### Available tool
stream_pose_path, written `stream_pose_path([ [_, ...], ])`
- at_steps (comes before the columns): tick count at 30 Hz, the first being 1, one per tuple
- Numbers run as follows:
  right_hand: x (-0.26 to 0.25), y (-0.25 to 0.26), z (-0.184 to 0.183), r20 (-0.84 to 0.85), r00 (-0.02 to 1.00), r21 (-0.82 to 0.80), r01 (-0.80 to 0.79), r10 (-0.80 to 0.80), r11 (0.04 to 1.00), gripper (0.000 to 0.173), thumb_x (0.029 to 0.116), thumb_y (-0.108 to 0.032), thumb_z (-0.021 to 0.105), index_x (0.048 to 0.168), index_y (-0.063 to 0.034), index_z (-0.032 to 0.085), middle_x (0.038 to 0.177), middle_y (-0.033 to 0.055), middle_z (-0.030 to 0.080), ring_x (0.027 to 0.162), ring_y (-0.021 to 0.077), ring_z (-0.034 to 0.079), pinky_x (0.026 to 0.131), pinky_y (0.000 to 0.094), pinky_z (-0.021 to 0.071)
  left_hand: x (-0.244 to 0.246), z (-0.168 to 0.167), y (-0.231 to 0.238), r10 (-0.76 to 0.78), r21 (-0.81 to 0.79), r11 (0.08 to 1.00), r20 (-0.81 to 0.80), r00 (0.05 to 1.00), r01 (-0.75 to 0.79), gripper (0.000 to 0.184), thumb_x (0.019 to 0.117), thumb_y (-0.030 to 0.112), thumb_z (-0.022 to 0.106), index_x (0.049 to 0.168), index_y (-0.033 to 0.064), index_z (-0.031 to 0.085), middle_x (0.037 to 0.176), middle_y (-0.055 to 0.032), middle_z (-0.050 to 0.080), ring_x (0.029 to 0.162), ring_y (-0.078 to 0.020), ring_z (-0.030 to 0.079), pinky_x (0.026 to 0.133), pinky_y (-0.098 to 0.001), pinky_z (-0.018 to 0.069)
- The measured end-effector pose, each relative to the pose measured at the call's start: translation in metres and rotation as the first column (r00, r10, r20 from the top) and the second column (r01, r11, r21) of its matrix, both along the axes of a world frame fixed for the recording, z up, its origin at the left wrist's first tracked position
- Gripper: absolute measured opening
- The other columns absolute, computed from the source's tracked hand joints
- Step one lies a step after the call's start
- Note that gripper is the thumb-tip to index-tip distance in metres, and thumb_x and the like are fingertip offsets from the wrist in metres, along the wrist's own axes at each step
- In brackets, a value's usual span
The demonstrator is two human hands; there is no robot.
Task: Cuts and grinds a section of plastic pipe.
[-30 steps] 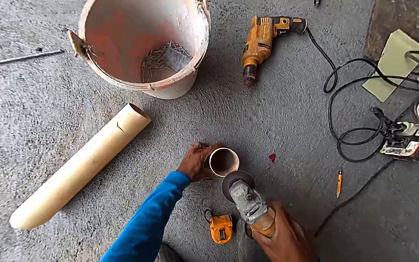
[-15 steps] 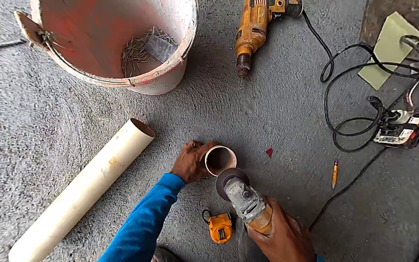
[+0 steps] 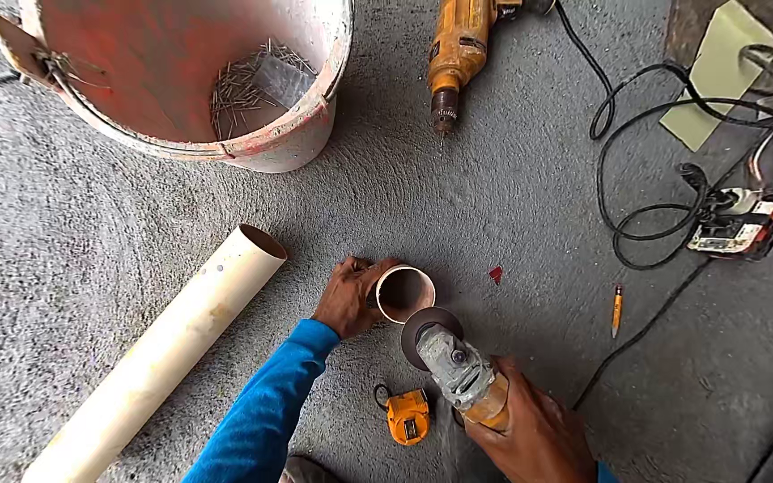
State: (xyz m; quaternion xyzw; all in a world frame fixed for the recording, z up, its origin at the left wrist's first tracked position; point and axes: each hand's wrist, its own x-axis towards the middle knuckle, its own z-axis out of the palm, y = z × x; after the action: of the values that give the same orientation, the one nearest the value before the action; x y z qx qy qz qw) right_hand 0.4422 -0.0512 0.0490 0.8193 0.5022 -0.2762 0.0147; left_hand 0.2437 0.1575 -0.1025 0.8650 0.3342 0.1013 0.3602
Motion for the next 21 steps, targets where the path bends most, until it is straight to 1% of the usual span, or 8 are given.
stream_pose_path([
  [2, 0.0, -0.001, -0.002, 0.01, 1.0, 0.006, 0.005, -0.005, 1.0, 0.083, 0.0668, -0.052, 0.084, 0.131, -0.0046, 0.062, 0.101, 0.0133, 0.076, 0.081, 0.034, 0.074, 0.062, 0.0573, 0.0575, 0.001, -0.001, 0.0, 0.001, 0.003, 1.0, 0.006, 1.0, -0.001, 0.083, 0.0662, 0.044, 0.087, 0.143, 0.0262, 0.06, 0.119, 0.0042, 0.072, 0.105, -0.0217, 0.062, 0.091, -0.0476, 0.0476],
  [4, 0.004, 0.0, -0.009, 0.038, 0.999, 0.054, 0.018, -0.02, 0.998, 0.083, 0.0665, -0.054, 0.079, 0.129, -0.0028, 0.062, 0.096, 0.0124, 0.075, 0.077, 0.0319, 0.074, 0.059, 0.0556, 0.0572, 0.0, -0.002, -0.001, 0.004, 0.013, 1.0, 0.008, 1.0, -0.004, 0.081, 0.0678, 0.045, 0.086, 0.142, 0.0264, 0.061, 0.121, 0.0057, 0.072, 0.107, -0.0203, 0.062, 0.093, -0.0469, 0.048],
  [9, 0.027, 0.019, -0.015, 0.066, 0.997, 0.121, 0.039, -0.047, 0.992, 0.078, 0.0707, -0.058, 0.071, 0.125, -0.0034, 0.063, 0.087, 0.0105, 0.073, 0.072, 0.0303, 0.072, 0.056, 0.0548, 0.0554, -0.001, -0.004, -0.002, -0.004, 0.012, 1.0, -0.007, 1.0, 0.005, 0.084, 0.0655, 0.035, 0.087, 0.144, 0.024, 0.059, 0.124, 0.0056, 0.071, 0.112, -0.0219, 0.061, 0.096, -0.0471, 0.0464],
  [11, 0.036, 0.029, -0.014, 0.065, 0.997, 0.125, 0.037, -0.046, 0.991, 0.075, 0.0724, -0.06, 0.069, 0.123, -0.005, 0.063, 0.085, 0.0097, 0.072, 0.072, 0.03, 0.071, 0.056, 0.0546, 0.0546, -0.001, -0.004, -0.001, -0.012, 0.013, 1.0, -0.024, 1.0, 0.013, 0.085, 0.0656, 0.035, 0.087, 0.144, 0.0239, 0.058, 0.125, 0.0057, 0.071, 0.114, -0.0223, 0.061, 0.098, -0.0469, 0.0461],
  [14, 0.045, 0.04, -0.016, 0.045, 0.998, 0.124, 0.03, -0.036, 0.992, 0.075, 0.0724, -0.063, 0.069, 0.124, -0.0081, 0.063, 0.083, 0.006, 0.071, 0.072, 0.026, 0.07, 0.057, 0.0521, 0.0545, -0.001, -0.005, -0.002, -0.009, 0.022, 1.0, -0.012, 1.0, 0.01, 0.084, 0.0669, 0.037, 0.086, 0.145, 0.0241, 0.058, 0.125, 0.0052, 0.071, 0.112, -0.0225, 0.061, 0.096, -0.0468, 0.0461],
  [17, 0.044, 0.038, -0.016, 0.028, 0.999, 0.1, 0.033, -0.036, 0.994, 0.076, 0.071, -0.063, 0.069, 0.124, -0.0097, 0.062, 0.084, 0.0052, 0.071, 0.073, 0.0249, 0.071, 0.058, 0.0515, 0.0549, -0.001, -0.005, -0.003, -0.004, 0.019, 1.0, 0.001, 1.0, 0.004, 0.083, 0.067, 0.037, 0.086, 0.145, 0.0249, 0.058, 0.125, 0.006, 0.071, 0.113, -0.0218, 0.061, 0.097, -0.0468, 0.0449],
  [19, 0.038, 0.028, -0.015, 0.035, 0.999, 0.1, 0.014, -0.017, 0.995, 0.078, 0.0696, -0.063, 0.07, 0.124, -0.0075, 0.063, 0.084, 0.007, 0.072, 0.073, 0.0271, 0.072, 0.057, 0.0526, 0.0552, 0.0, -0.005, -0.001, 0.001, 0.007, 1.0, 0.004, 1.0, -0.001, 0.083, 0.0672, 0.041, 0.086, 0.145, 0.0271, 0.058, 0.125, 0.0072, 0.071, 0.112, -0.0204, 0.061, 0.097, -0.0467, 0.045],
  [21, 0.03, 0.015, -0.014, 0.04, 0.999, 0.103, -0.009, 0.005, 0.995, 0.078, 0.0679, -0.06, 0.072, 0.123, -0.0058, 0.064, 0.085, 0.0081, 0.073, 0.071, 0.028, 0.072, 0.055, 0.0526, 0.0558, 0.0, -0.003, -0.001, -0.002, -0.009, 1.0, -0.007, 1.0, 0.002, 0.084, 0.0671, 0.041, 0.087, 0.145, 0.0284, 0.058, 0.126, 0.0076, 0.071, 0.114, -0.0209, 0.061, 0.098, -0.0474, 0.045],
])
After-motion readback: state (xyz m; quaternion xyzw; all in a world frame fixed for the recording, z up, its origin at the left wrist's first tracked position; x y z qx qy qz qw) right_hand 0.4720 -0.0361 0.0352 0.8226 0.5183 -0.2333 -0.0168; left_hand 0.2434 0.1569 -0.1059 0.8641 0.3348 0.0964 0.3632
